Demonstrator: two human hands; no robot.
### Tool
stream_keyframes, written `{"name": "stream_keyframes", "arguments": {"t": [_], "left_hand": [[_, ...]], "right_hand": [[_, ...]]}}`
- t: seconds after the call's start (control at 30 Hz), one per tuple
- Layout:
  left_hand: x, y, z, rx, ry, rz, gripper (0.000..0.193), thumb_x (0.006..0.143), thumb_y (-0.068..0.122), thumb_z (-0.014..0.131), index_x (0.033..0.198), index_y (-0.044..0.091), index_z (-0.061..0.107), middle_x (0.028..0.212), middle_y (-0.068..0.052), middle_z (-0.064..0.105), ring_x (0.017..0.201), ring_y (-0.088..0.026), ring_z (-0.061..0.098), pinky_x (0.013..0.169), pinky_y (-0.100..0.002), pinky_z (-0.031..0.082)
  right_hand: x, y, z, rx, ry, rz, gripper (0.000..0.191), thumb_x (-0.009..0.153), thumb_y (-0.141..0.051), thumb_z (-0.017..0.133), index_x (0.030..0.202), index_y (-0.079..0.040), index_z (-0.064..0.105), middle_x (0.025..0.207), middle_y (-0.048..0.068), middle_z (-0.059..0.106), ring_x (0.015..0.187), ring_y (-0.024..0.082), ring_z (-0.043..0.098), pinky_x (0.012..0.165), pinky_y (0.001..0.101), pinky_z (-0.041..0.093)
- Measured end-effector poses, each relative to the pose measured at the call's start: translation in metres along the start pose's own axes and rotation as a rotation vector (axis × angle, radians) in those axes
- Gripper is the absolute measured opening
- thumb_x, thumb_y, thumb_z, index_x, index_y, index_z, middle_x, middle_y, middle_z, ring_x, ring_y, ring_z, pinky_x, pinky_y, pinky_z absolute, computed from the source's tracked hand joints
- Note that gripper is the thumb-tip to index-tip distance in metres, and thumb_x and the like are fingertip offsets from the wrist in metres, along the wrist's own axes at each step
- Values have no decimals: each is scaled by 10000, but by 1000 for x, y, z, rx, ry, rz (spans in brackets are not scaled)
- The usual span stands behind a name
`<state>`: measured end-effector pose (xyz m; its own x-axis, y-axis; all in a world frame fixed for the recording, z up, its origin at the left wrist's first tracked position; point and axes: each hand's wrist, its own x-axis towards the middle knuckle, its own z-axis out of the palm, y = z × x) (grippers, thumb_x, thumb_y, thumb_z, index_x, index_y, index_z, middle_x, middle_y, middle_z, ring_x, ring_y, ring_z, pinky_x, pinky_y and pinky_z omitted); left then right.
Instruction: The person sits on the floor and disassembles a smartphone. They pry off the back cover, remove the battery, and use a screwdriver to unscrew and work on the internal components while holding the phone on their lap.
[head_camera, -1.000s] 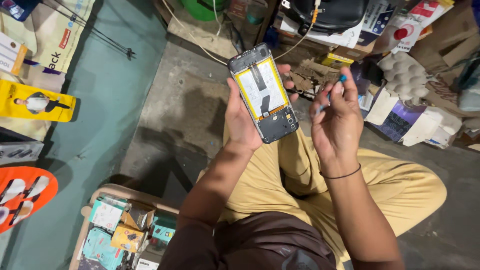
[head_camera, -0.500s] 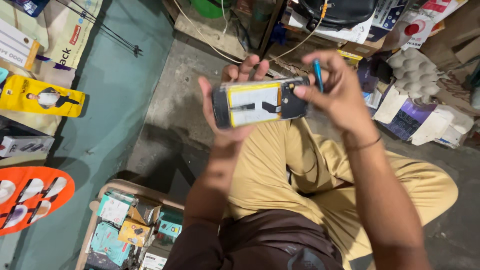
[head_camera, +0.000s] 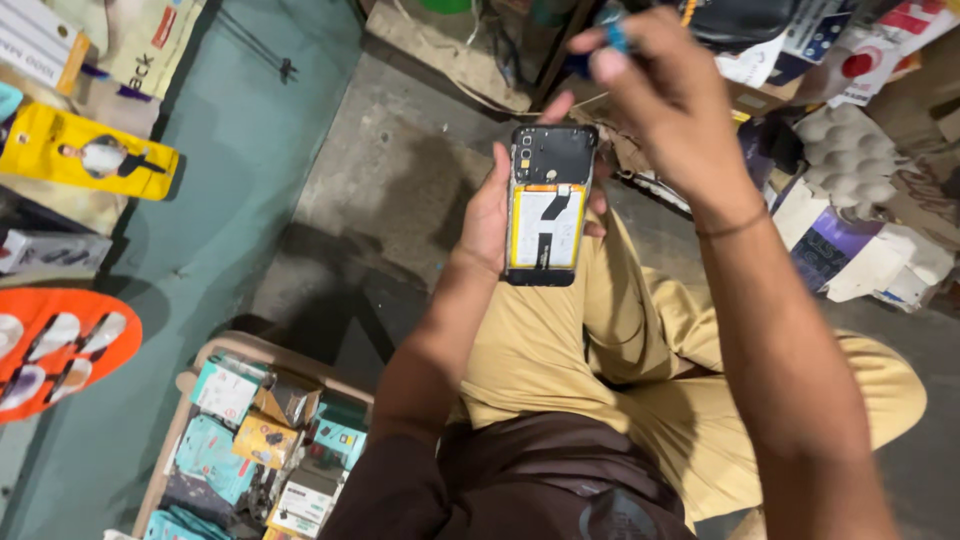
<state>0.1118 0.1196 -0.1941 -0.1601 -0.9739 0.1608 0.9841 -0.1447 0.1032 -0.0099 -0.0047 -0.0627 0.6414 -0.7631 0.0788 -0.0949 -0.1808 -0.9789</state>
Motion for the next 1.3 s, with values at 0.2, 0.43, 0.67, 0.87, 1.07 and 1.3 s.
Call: {"name": "stream_keyframes", "arguments": {"t": [0.2, 0.43, 0.67, 0.87, 1.07, 1.3], "left_hand": [[-4, 1, 0, 98, 38, 157, 667, 1115, 631, 340, 1637, 217, 316, 1377, -229, 590, 1145, -373, 664, 938, -552, 610], [-10, -3, -3, 148, 93, 255, 652, 1146, 610, 312, 1626, 170, 348, 1335, -229, 612, 1178, -340, 661, 922, -524, 614], [-5, -5, -7, 183, 150, 315, 631, 1164, 558, 312, 1591, 99, 379, 1323, -249, 633, 1236, -332, 646, 1108, -465, 531], [-5, -6, -9, 206, 129, 351, 608, 1186, 546, 324, 1545, 61, 403, 1280, -254, 636, 1197, -293, 640, 1111, -425, 536], [-5, -7, -9, 157, 170, 338, 609, 1180, 532, 333, 1545, 48, 391, 1286, -223, 634, 1191, -266, 635, 1103, -400, 533], [-4, -7, -10, 171, 98, 359, 615, 1149, 531, 410, 1558, 72, 424, 1288, -184, 647, 1240, -255, 632, 1115, -392, 521]], "right_hand": [[-57, 33, 15, 156, 247, -185, 182, 1088, -114, 624, 1178, 32, 686, 1071, -9, 538, 965, 110, 640, 863, 217, 533], [-78, 49, 56, 249, 379, -383, 396, 1049, 109, 691, 1335, -22, 450, 1144, 99, 599, 996, 199, 720, 918, 390, 666], [-76, 66, 74, -7, 276, -678, 602, 1024, 217, 655, 1447, -133, 406, 1206, 159, 605, 1030, 316, 749, 1001, 403, 617], [-69, 76, 74, -75, 244, -688, 627, 985, 244, 653, 1447, -126, 447, 1200, 171, 641, 1014, 334, 759, 1046, 446, 565], [-66, 76, 74, -68, 224, -680, 622, 985, 259, 645, 1444, -117, 459, 1223, 192, 621, 1035, 351, 757, 918, 388, 639], [-59, 61, 68, -299, 191, -800, 632, 947, 192, 740, 1406, -126, 444, 1163, 174, 687, 1069, 324, 760, 909, 430, 621]]}}
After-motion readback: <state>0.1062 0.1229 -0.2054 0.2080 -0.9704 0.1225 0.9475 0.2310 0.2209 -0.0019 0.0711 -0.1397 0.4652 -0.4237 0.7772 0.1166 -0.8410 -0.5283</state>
